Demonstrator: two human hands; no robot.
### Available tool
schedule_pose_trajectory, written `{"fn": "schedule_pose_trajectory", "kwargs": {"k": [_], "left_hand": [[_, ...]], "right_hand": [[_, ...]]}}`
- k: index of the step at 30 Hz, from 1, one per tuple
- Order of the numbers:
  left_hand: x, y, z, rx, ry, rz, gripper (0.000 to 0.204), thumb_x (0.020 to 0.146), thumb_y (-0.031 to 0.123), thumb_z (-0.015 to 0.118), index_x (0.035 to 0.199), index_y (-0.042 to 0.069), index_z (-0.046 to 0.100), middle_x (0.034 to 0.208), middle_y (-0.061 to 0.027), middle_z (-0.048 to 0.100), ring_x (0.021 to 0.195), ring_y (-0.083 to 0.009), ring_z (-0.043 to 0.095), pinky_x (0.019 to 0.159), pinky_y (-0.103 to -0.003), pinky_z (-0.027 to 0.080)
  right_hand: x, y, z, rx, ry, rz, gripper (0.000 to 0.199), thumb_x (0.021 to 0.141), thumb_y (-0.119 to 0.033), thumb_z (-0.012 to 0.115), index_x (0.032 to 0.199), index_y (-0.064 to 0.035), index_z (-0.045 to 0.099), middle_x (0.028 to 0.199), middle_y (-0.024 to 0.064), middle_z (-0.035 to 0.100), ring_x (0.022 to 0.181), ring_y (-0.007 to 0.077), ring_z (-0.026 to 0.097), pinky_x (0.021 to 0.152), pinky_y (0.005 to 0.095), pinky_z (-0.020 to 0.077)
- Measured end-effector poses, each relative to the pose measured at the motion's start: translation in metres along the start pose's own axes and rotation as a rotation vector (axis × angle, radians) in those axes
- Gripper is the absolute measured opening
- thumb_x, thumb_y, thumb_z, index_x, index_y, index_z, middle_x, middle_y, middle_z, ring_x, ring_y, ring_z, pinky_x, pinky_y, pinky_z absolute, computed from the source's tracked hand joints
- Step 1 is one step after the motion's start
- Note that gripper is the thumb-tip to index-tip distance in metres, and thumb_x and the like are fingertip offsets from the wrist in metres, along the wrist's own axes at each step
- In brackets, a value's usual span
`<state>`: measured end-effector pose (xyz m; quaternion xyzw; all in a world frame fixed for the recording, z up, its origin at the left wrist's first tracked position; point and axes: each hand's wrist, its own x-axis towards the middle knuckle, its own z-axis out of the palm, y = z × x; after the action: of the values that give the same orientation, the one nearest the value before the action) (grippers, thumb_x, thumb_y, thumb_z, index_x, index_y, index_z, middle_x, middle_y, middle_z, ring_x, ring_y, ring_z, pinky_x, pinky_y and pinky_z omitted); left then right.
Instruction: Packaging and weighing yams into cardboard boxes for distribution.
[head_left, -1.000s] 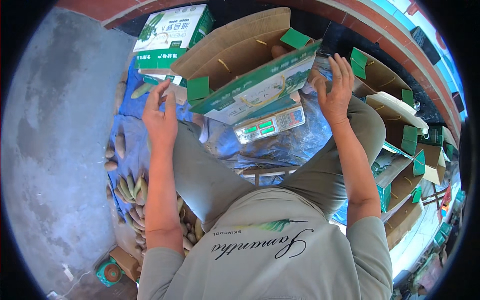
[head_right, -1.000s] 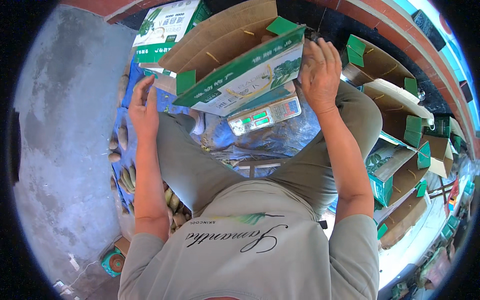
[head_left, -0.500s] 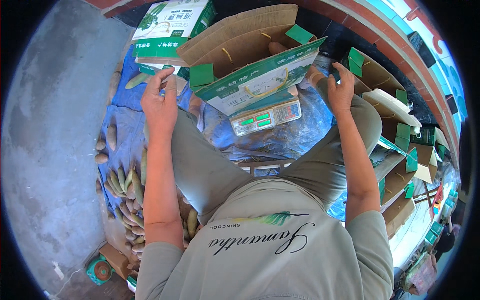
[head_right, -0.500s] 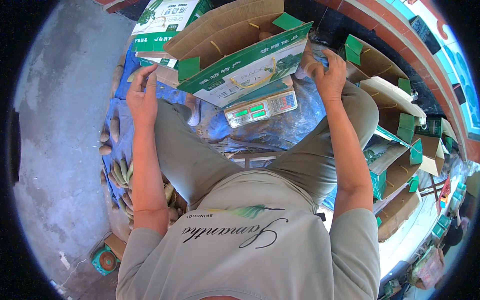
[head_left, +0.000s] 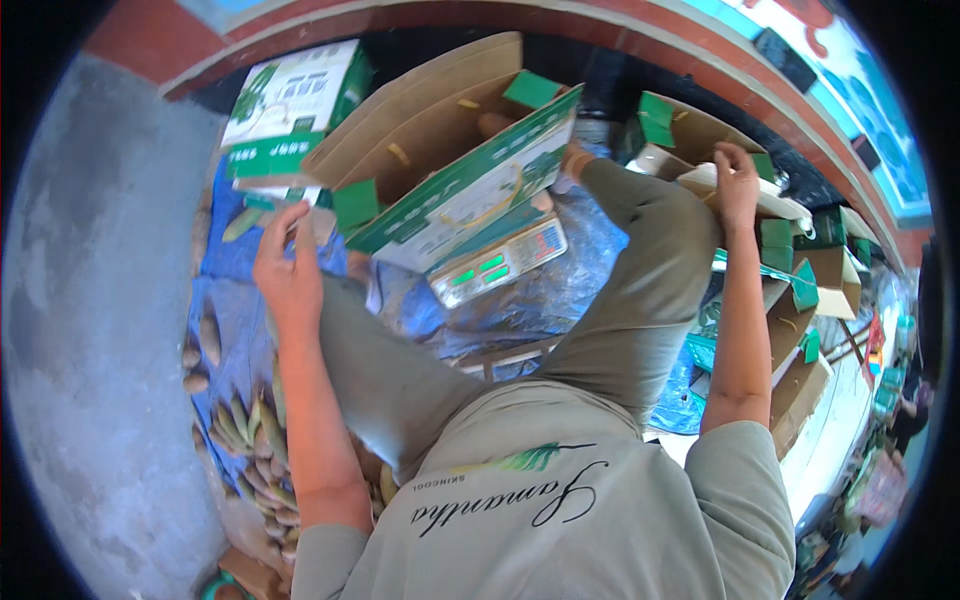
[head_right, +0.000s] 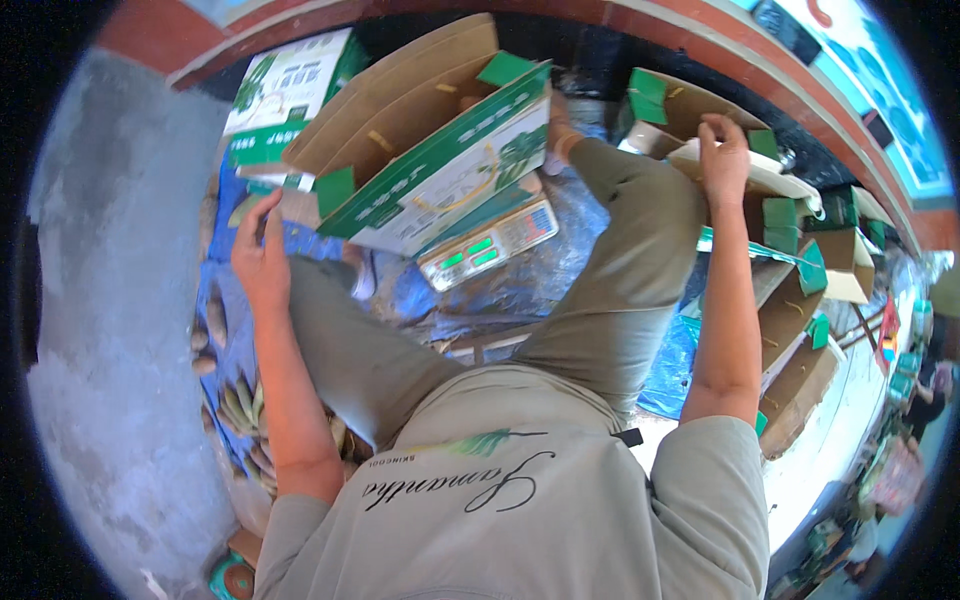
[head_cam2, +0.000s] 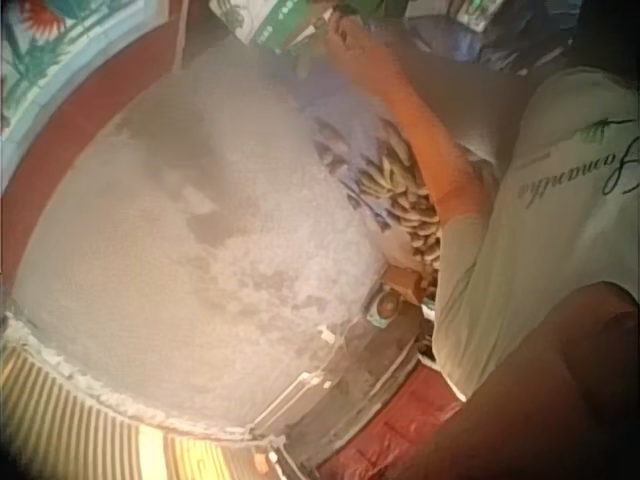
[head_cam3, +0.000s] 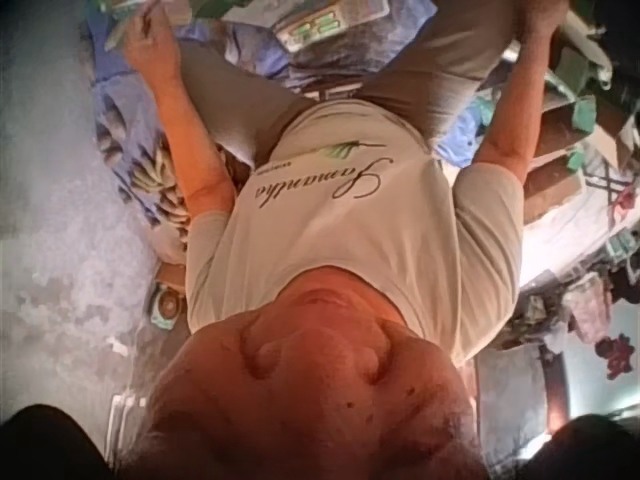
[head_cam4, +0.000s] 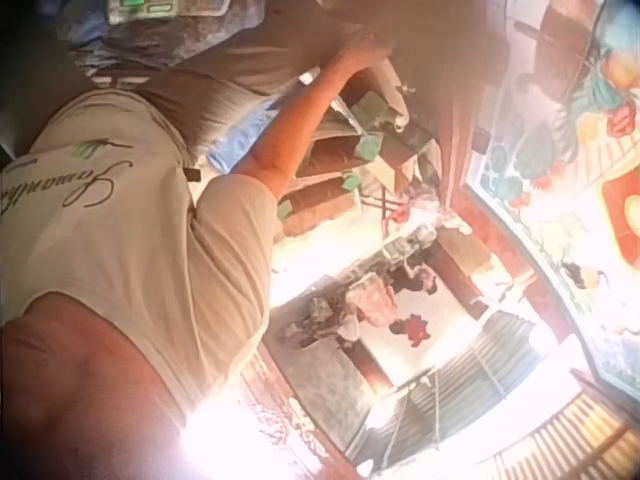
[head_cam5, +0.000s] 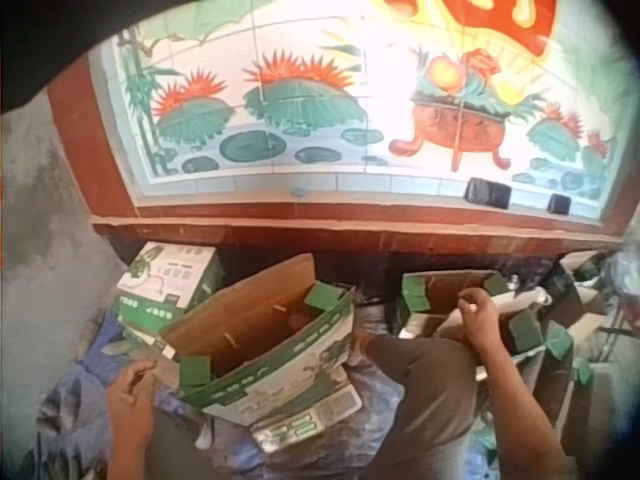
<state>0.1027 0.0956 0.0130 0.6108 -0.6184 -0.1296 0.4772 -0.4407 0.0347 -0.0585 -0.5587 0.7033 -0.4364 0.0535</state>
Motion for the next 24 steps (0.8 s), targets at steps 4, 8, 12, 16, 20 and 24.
{"fn": "schedule_pose_trajectory", "kwargs": {"k": [4,8,12,16,20,24], "left_hand": [[-0.002,0.000,0.000,0.063,-0.035,-0.056,0.019,0.084,0.006,0.053,0.100,0.000,0.062,0.102,-0.0098,0.062,0.096,-0.0167,0.057,0.081,-0.028,0.044],[0.000,0.003,0.008,0.013,-0.079,-0.052,0.019,0.086,0.006,0.051,0.101,0.000,0.061,0.102,-0.0095,0.062,0.095,-0.0163,0.057,0.081,-0.027,0.043],[0.000,-0.001,0.004,0.017,-0.074,-0.033,0.019,0.086,0.008,0.052,0.101,0.001,0.061,0.103,-0.0087,0.062,0.090,-0.0144,0.057,0.079,-0.026,0.044],[0.002,0.003,0.010,0.061,-0.086,-0.039,0.018,0.087,0.009,0.052,0.101,0.001,0.061,0.102,-0.0085,0.062,0.085,-0.0135,0.057,0.077,-0.026,0.044],[0.002,0.002,0.016,0.100,-0.092,-0.008,0.018,0.087,0.009,0.052,0.101,0.001,0.061,0.101,-0.0087,0.062,0.086,-0.0143,0.057,0.077,-0.027,0.044],[0.002,0.007,0.013,0.107,-0.091,-0.028,0.017,0.087,0.008,0.052,0.099,0.001,0.061,0.101,-0.0093,0.062,0.090,-0.0158,0.058,0.079,-0.027,0.044]], "right_hand": [[-0.035,0.065,0.000,-0.402,-0.264,0.216,0.042,0.083,-0.040,0.052,0.101,-0.0024,0.061,0.099,0.0211,0.060,0.096,0.0369,0.057,0.084,0.0425,0.0437],[-0.093,0.110,0.010,-0.097,-0.445,0.305,0.042,0.083,-0.039,0.050,0.106,-0.0053,0.059,0.104,0.0216,0.059,0.099,0.0364,0.055,0.083,0.0413,0.0434],[-0.103,0.064,0.015,-0.350,-0.664,0.344,0.046,0.084,-0.042,0.042,0.106,-0.0047,0.058,0.105,0.0225,0.058,0.102,0.0377,0.053,0.083,0.0421,0.0432],[-0.092,0.060,0.007,-0.230,-0.584,0.358,0.039,0.082,-0.034,0.050,0.109,-0.0055,0.056,0.105,0.0214,0.058,0.100,0.0361,0.054,0.084,0.0422,0.0431],[-0.068,0.070,-0.004,-0.376,-0.359,0.182,0.035,0.079,-0.024,0.057,0.110,-0.0066,0.055,0.107,0.0189,0.057,0.100,0.0339,0.054,0.085,0.0411,0.0434],[-0.021,0.035,-0.021,-0.613,-0.012,-0.252,0.041,0.072,-0.012,0.060,0.112,-0.0077,0.053,0.110,0.0116,0.054,0.104,0.0304,0.049,0.089,0.0385,0.0408]]}}
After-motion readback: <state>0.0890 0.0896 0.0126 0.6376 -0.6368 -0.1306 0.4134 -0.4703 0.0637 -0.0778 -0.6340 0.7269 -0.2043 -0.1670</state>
